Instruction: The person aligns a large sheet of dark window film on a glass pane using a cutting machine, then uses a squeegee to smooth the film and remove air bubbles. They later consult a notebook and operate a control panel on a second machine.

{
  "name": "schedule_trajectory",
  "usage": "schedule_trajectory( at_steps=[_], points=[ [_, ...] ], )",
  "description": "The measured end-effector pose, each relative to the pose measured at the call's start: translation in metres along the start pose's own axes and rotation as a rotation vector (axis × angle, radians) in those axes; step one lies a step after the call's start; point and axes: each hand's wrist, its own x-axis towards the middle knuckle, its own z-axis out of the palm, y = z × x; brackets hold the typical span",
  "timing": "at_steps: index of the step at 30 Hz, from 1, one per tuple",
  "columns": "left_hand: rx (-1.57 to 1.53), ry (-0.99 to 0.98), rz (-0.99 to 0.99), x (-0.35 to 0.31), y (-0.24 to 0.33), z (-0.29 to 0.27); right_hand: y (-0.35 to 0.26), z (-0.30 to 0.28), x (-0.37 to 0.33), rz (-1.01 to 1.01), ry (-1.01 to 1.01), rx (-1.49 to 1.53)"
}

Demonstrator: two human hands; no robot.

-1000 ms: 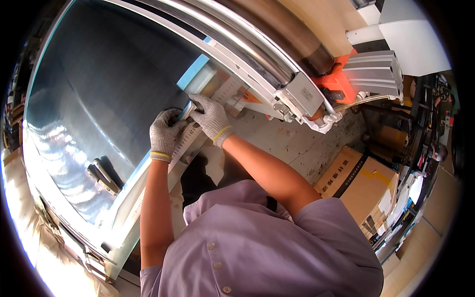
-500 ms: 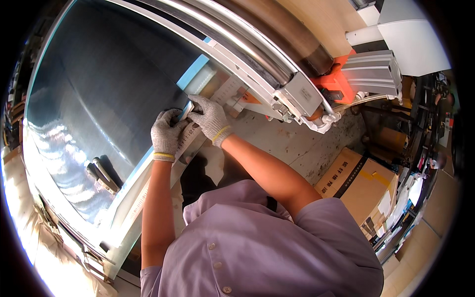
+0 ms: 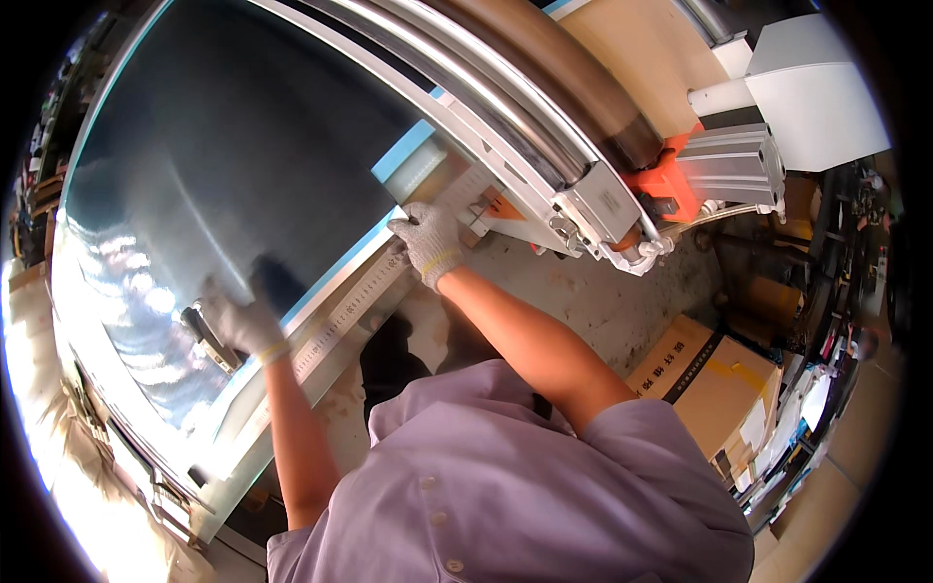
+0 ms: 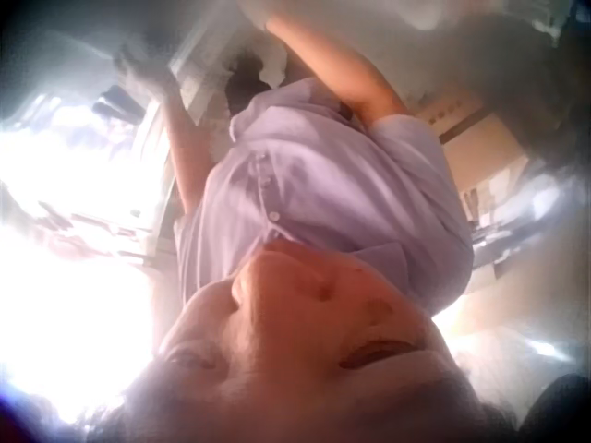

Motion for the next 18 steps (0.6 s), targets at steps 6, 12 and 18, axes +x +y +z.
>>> schedule_trajectory(
  at_steps=[6, 12, 18],
  points=[
    [0.138, -0.206, -0.470, -0.028, -0.160, 0.024, 0.006, 0.006, -0.002, -0.044, -0.006, -0.035],
    [-0.107, -0.291, -0.564, 0.000, -0.119, -0.003, -0.004, 0.008, -0.008, -0.028, 0.031, 0.004],
    [-0.355, -0.361, -0.440, -0.047, -0.037, -0.040, 0.003, 0.010, -0.007, -0.089, 0.036, 0.051]
  ],
)
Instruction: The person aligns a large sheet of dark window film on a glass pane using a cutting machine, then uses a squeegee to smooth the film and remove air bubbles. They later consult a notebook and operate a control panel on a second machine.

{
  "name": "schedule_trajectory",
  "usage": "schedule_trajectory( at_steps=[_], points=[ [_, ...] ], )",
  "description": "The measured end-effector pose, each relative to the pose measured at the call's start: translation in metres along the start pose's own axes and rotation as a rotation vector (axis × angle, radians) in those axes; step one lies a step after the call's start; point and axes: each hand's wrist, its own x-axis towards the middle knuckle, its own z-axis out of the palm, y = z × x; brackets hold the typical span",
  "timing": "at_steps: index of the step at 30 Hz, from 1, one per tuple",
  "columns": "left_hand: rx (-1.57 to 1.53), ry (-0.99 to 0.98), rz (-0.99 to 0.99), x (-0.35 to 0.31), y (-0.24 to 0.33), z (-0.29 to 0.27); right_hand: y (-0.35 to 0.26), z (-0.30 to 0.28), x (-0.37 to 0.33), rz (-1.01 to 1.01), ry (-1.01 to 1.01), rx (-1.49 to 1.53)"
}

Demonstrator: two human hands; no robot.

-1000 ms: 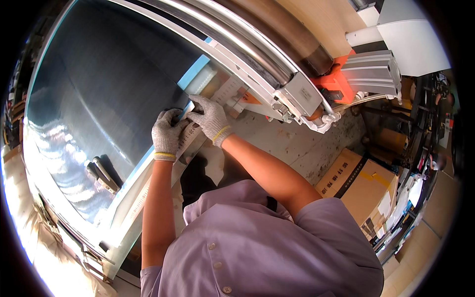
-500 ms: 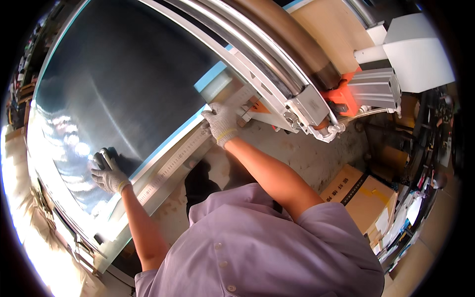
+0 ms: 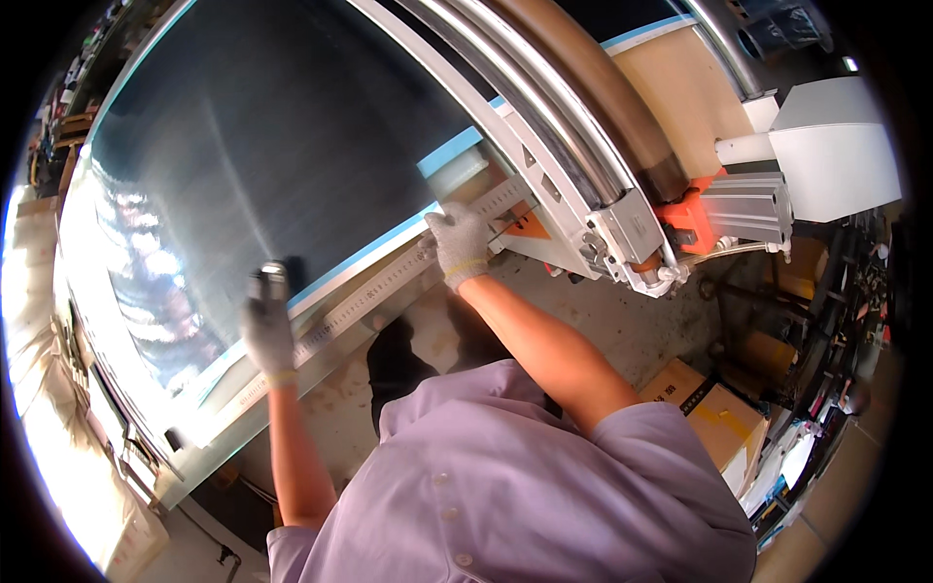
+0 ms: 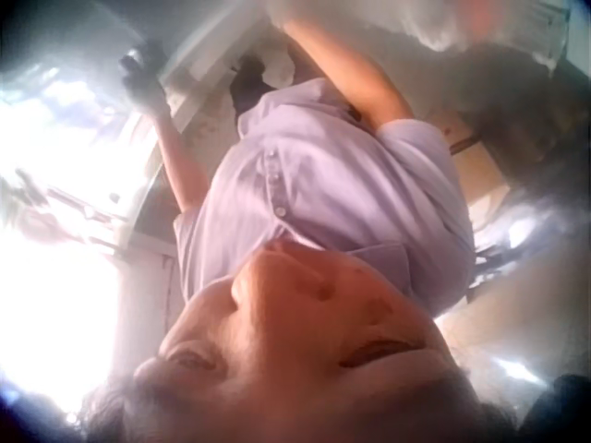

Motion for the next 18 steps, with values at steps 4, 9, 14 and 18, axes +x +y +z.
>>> schedule_trajectory(
  at_steps=[4, 9, 14, 18],
  points=[
    [0.027, -0.252, 0.354, -0.080, 0.028, 0.016, -0.007, -0.008, -0.006, 0.000, -0.134, 0.093],
    [-0.006, -0.254, 0.432, -0.092, 0.053, 0.028, 0.002, -0.013, -0.006, 0.028, -0.236, 0.063],
    [-0.039, -0.117, 0.383, -0.052, 0.075, 0.019, 0.001, -0.008, -0.005, 0.103, -0.178, 0.071],
    [0.161, 0.029, 0.242, 0.032, 0.054, 0.034, 0.001, -0.009, -0.004, 0.083, -0.208, 0.055]
  ],
)
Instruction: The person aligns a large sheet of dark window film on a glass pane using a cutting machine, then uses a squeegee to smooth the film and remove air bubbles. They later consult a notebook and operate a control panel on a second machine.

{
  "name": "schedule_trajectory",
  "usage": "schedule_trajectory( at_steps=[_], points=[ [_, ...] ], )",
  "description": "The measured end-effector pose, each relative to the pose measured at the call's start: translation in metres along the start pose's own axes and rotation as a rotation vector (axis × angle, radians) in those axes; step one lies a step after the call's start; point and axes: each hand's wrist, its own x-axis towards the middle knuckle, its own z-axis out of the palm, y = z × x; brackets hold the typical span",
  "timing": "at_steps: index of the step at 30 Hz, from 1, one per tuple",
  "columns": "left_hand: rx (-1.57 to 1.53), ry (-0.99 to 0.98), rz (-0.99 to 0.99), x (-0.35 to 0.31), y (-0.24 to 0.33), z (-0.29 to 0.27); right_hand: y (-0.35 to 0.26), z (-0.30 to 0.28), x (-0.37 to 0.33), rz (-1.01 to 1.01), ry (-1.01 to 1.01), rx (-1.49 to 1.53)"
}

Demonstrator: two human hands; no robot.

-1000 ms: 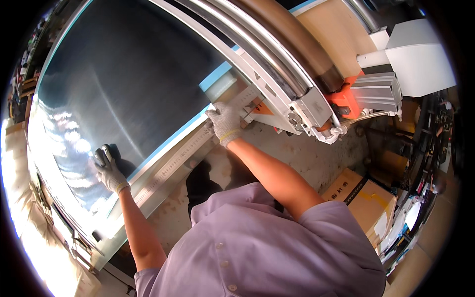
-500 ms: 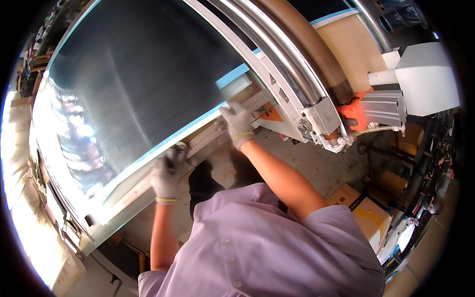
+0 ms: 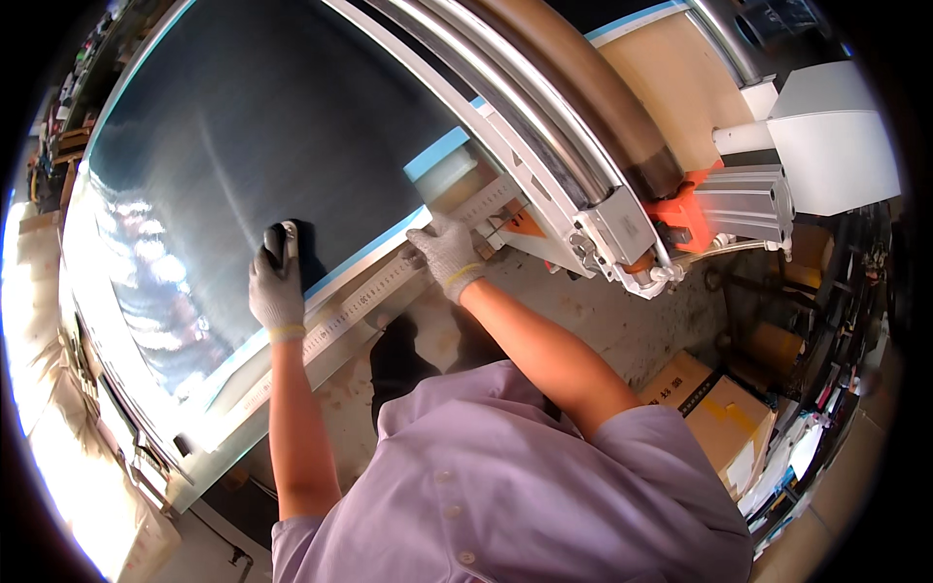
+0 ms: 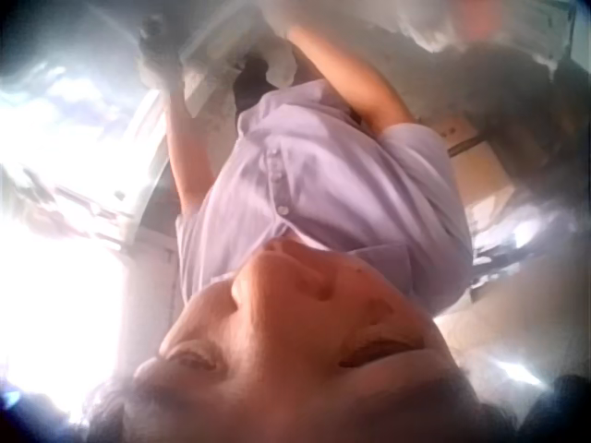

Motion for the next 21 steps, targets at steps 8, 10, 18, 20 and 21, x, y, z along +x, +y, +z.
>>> schedule_trajectory(
  at_steps=[8, 10, 18, 20, 21],
  points=[
    [-0.140, -0.249, 0.521, -0.013, 0.083, 0.009, 0.004, -0.014, 0.000, -0.099, -0.134, -0.001],
    [-0.177, -0.353, 0.534, -0.016, 0.109, 0.018, 0.003, -0.017, 0.000, -0.103, -0.162, 0.017],
    [-0.243, -0.449, 0.507, -0.005, 0.118, 0.034, -0.005, -0.018, -0.003, -0.106, -0.178, -0.009],
    [-0.332, -0.455, 0.467, -0.006, 0.117, 0.036, 0.001, -0.020, 0.001, -0.139, -0.185, -0.041],
    [-0.359, -0.477, 0.447, -0.005, 0.116, 0.037, 0.004, -0.021, 0.003, -0.155, -0.189, -0.057]
  ],
)
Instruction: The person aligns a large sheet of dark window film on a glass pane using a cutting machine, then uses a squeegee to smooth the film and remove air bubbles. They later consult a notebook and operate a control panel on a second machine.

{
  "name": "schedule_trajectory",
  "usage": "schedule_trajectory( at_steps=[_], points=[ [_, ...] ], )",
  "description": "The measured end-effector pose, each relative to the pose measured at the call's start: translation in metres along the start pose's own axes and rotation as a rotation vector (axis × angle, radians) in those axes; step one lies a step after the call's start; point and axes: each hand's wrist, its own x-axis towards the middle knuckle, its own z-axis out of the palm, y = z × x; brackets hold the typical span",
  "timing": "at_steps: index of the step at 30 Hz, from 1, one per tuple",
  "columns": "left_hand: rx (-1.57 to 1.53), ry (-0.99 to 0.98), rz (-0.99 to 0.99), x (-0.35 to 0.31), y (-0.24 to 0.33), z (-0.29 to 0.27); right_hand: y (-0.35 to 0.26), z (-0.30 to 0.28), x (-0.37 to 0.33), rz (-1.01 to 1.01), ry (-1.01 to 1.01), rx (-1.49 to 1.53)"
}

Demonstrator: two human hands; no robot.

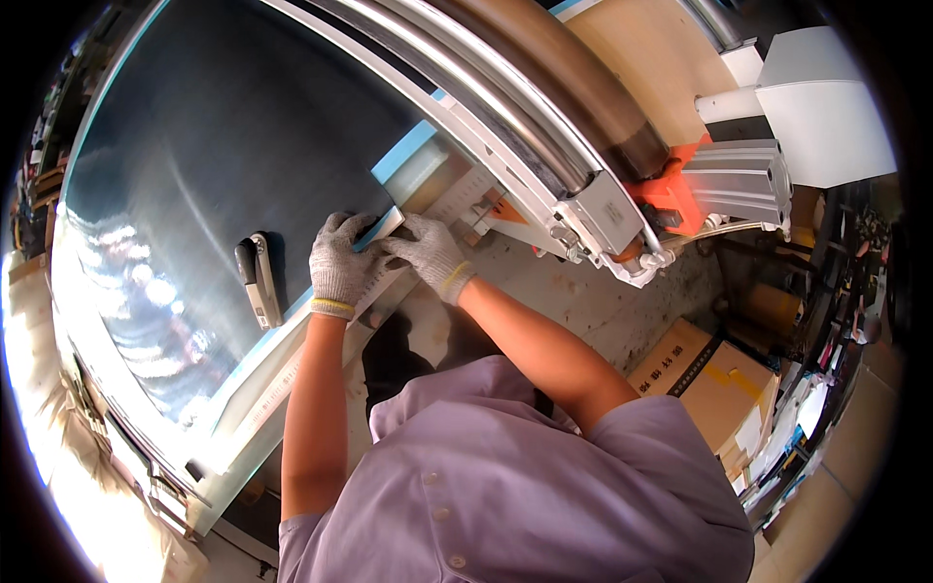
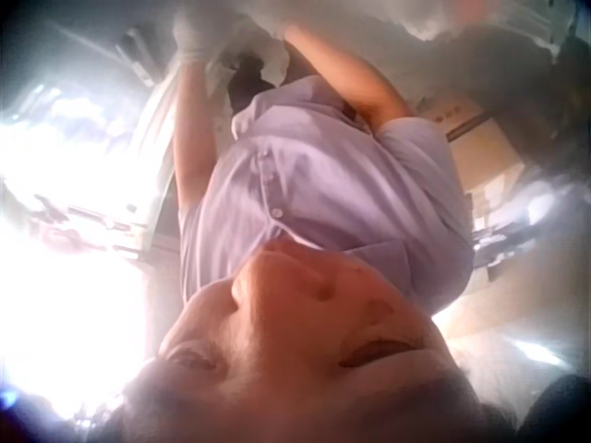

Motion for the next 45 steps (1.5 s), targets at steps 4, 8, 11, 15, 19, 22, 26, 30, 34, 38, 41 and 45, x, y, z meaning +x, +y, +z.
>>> schedule_trajectory(
  at_steps=[4, 8, 11, 15, 19, 22, 26, 30, 34, 38, 41, 45],
  points=[
    [-0.131, -0.045, -0.080, 0.002, -0.004, -0.004, -0.010, 0.006, -0.002, 0.098, 0.045, 0.120],
    [0.006, 0.042, -0.038, -0.006, 0.003, 0.003, -0.014, 0.014, 0.002, 0.186, 0.199, 0.186],
    [0.358, 0.041, 0.009, -0.012, 0.016, 0.018, 0.023, 0.010, 0.019, 0.042, 0.297, -0.010],
    [0.441, 0.002, 0.030, -0.013, 0.012, 0.025, 0.021, 0.011, 0.015, 0.013, 0.284, -0.070],
    [0.434, 0.031, 0.055, -0.013, 0.008, 0.028, 0.014, 0.016, 0.013, 0.009, 0.332, -0.010],
    [0.433, 0.022, 0.055, -0.013, 0.011, 0.026, 0.017, 0.016, 0.014, 0.004, 0.324, -0.005],
    [0.431, 0.008, 0.044, -0.011, 0.015, 0.025, 0.025, 0.013, 0.017, 0.013, 0.327, 0.007],
    [0.469, -0.013, 0.028, -0.011, 0.011, 0.028, 0.008, 0.019, 0.010, 0.063, 0.311, 0.117],
    [0.384, -0.108, 0.037, -0.011, 0.013, 0.017, -0.007, 0.024, 0.003, 0.036, 0.341, -0.057],
    [0.220, -0.124, 0.028, -0.020, 0.012, 0.013, 0.015, 0.018, 0.013, -0.124, 0.365, -0.428],
    [0.244, 0.155, -0.003, -0.039, 0.000, -0.013, 0.001, 0.027, 0.008, 0.013, 0.374, -0.223],
    [0.699, 0.626, -0.414, -0.056, -0.075, -0.049, -0.005, 0.032, 0.004, 0.090, 0.373, -0.045]
  ],
)
